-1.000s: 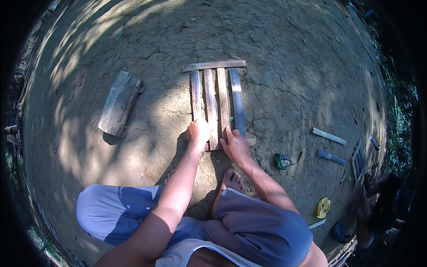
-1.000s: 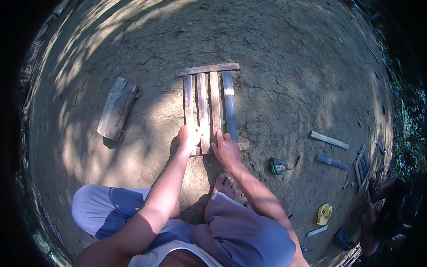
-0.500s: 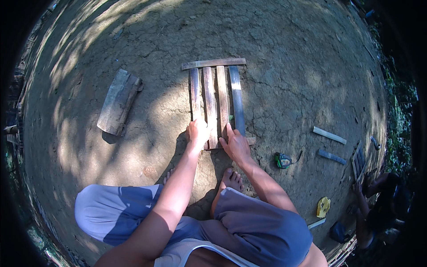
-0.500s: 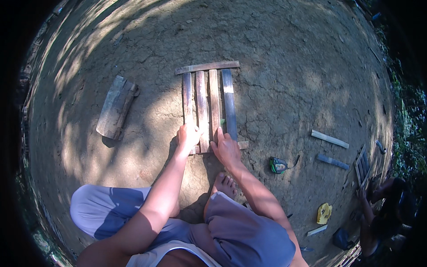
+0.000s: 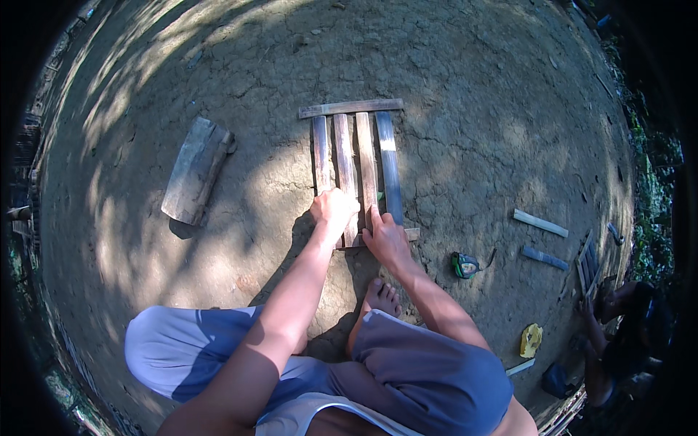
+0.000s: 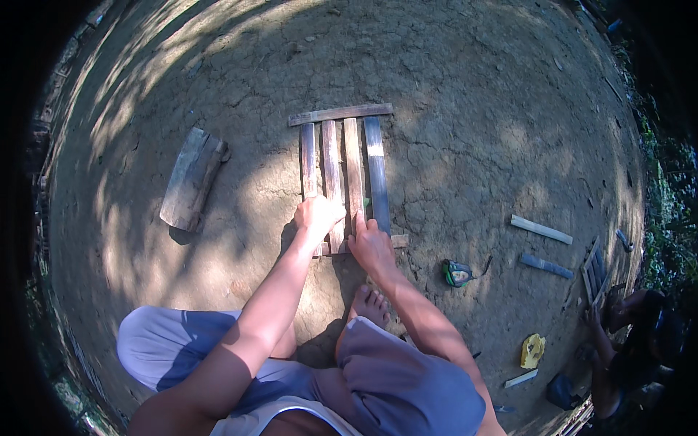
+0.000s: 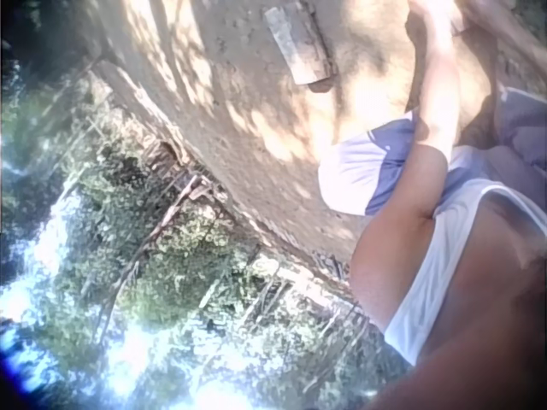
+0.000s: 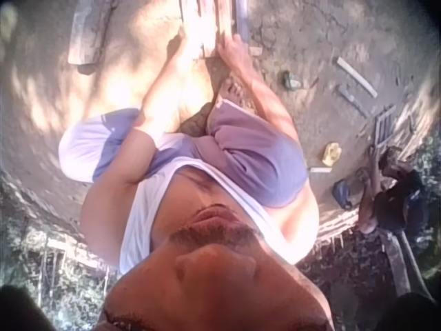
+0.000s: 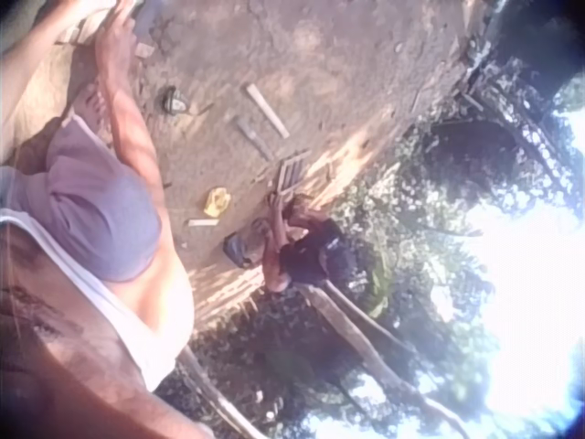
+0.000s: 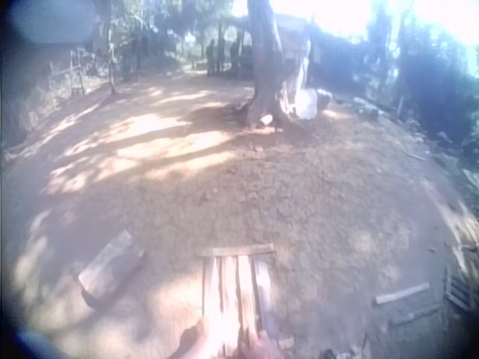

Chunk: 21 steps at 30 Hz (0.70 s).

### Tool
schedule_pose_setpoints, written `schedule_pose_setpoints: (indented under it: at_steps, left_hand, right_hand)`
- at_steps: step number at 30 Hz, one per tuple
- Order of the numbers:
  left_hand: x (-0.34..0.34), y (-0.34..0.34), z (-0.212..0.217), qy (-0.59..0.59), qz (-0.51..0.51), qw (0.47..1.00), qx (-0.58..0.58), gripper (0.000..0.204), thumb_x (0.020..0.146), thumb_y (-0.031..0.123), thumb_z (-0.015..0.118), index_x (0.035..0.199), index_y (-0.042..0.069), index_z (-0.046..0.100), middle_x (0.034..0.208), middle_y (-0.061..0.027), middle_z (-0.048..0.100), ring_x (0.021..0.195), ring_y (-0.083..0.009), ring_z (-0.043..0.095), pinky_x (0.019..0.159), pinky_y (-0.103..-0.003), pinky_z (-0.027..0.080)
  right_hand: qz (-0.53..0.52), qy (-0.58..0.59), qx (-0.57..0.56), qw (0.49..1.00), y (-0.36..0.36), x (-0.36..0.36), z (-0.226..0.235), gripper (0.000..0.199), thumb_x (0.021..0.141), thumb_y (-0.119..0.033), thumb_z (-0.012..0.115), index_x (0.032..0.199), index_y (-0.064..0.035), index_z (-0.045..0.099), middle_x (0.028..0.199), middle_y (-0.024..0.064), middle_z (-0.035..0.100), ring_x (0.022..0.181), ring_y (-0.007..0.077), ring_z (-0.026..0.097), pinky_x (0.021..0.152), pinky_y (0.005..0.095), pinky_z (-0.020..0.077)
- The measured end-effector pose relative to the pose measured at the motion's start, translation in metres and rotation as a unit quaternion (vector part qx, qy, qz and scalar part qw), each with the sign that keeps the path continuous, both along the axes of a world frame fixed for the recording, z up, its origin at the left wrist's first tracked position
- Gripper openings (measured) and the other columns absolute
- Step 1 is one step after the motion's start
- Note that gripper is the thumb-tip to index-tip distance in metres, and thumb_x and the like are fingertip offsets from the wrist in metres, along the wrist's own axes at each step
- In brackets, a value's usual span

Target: The person is assembling a wooden panel by aligning wooden strips and securing a cross-member, using a hatchet to tap the pieces into place and trim small fragments.

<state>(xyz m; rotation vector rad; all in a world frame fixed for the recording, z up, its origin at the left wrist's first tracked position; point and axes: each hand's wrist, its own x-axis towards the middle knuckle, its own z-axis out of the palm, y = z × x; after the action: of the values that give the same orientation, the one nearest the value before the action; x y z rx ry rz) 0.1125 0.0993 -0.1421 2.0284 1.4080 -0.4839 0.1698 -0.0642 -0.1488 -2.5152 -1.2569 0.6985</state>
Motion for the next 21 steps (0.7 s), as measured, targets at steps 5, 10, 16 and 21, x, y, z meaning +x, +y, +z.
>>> schedule_pose_setpoints:
  at_steps: [5, 10, 16, 21]
  left_hand:
    - [-0.004, 0.001, -0.014, -0.008, -0.018, 0.999, 0.026, 0.037, 0.082, 0.039, 0.07, 0.096, 0.006, 0.08, 0.1, -0.0217, 0.077, 0.097, -0.0352, 0.076, 0.083, -0.043, 0.061]
    - [-0.009, -0.006, -0.008, -0.034, -0.012, 0.998, 0.042, 0.039, 0.086, 0.042, 0.068, 0.093, 0.006, 0.08, 0.096, -0.0216, 0.076, 0.094, -0.0365, 0.076, 0.082, -0.044, 0.06]
    - [-0.017, -0.01, -0.01, -0.075, -0.017, 0.994, 0.073, 0.041, 0.089, 0.044, 0.065, 0.09, 0.005, 0.079, 0.093, -0.0215, 0.076, 0.091, -0.0384, 0.075, 0.082, -0.046, 0.059]
    - [-0.015, -0.008, -0.017, -0.076, -0.036, 0.991, 0.106, 0.028, 0.084, 0.037, 0.072, 0.09, 0.01, 0.08, 0.09, -0.0175, 0.075, 0.087, -0.0348, 0.075, 0.077, -0.045, 0.06]
  right_hand:
    - [-0.024, -0.001, 0.008, 1.0, -0.001, -0.002, -0.005, 0.063, 0.09, -0.028, 0.071, 0.146, -0.0074, 0.051, 0.101, 0.0203, 0.062, 0.08, 0.0442, 0.069, 0.072, 0.053, 0.0589]
    - [-0.021, -0.013, 0.002, 1.0, -0.002, 0.0, -0.005, 0.063, 0.09, -0.027, 0.071, 0.147, -0.0077, 0.051, 0.1, 0.0196, 0.061, 0.077, 0.043, 0.069, 0.07, 0.0525, 0.0591]
    - [-0.017, -0.024, 0.006, 1.0, -0.001, -0.001, -0.006, 0.062, 0.092, -0.027, 0.069, 0.147, -0.0063, 0.05, 0.1, 0.0192, 0.061, 0.077, 0.0422, 0.07, 0.069, 0.0523, 0.059]
    - [-0.015, -0.017, -0.01, 1.0, 0.001, -0.002, -0.002, 0.061, 0.093, -0.027, 0.067, 0.147, -0.003, 0.05, 0.101, 0.0198, 0.061, 0.077, 0.0424, 0.07, 0.069, 0.0525, 0.0588]
